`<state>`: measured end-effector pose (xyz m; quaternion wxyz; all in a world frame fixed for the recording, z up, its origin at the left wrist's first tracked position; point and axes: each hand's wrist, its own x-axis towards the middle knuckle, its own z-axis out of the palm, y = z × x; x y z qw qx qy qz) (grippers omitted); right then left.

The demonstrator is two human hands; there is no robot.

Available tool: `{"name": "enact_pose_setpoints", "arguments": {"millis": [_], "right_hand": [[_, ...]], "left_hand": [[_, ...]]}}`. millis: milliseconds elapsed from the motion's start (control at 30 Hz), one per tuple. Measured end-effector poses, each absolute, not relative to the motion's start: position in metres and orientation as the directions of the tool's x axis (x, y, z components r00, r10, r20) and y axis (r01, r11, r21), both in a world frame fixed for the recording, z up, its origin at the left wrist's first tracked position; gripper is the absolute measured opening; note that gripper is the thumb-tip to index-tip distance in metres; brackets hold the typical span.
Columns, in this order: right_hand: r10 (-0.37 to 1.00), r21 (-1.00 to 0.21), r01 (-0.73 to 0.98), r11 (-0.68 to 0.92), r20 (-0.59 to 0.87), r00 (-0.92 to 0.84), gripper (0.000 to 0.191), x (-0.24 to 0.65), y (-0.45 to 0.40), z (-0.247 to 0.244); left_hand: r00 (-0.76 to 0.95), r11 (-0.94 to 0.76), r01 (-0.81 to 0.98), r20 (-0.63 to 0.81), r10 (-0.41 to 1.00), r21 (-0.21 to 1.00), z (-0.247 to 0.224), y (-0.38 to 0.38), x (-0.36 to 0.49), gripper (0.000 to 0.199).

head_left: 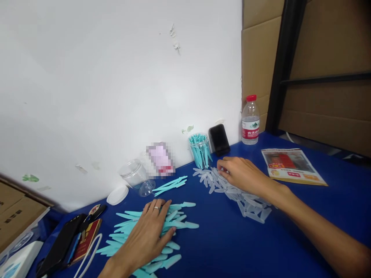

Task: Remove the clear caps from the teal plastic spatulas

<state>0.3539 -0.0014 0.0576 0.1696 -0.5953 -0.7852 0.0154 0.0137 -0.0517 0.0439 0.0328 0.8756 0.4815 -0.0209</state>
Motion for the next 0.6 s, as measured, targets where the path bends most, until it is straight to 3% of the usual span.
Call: {"name": "enact_pose_setpoints", "arguments": {"millis": [200, 400, 600], "right_hand": [[0.941, -0.263, 0.91, 0.319, 0.201, -0.272, 0.017, 0.351, 0.0, 0.052], [0.936, -0.255, 0.907, 0.334, 0.202, -0.288, 0.018, 0.349, -0.002, 0.054], [0.932, -0.273, 0.898, 0.347, 0.207, -0.297, 0.019, 0.346, -0.001, 0.052]], "left_hand": [[0.564, -0.562, 0.822, -0.002, 0.825, 0.09, 0.043, -0.052, 0.025, 0.024], [0.639, -0.627, 0.768, 0.11, 0.761, -0.129, 0.035, -0.051, 0.019, 0.017], [0.649, -0.618, 0.754, 0.399, 0.648, -0.223, 0.037, -0.04, 0.007, 0.01]]}}
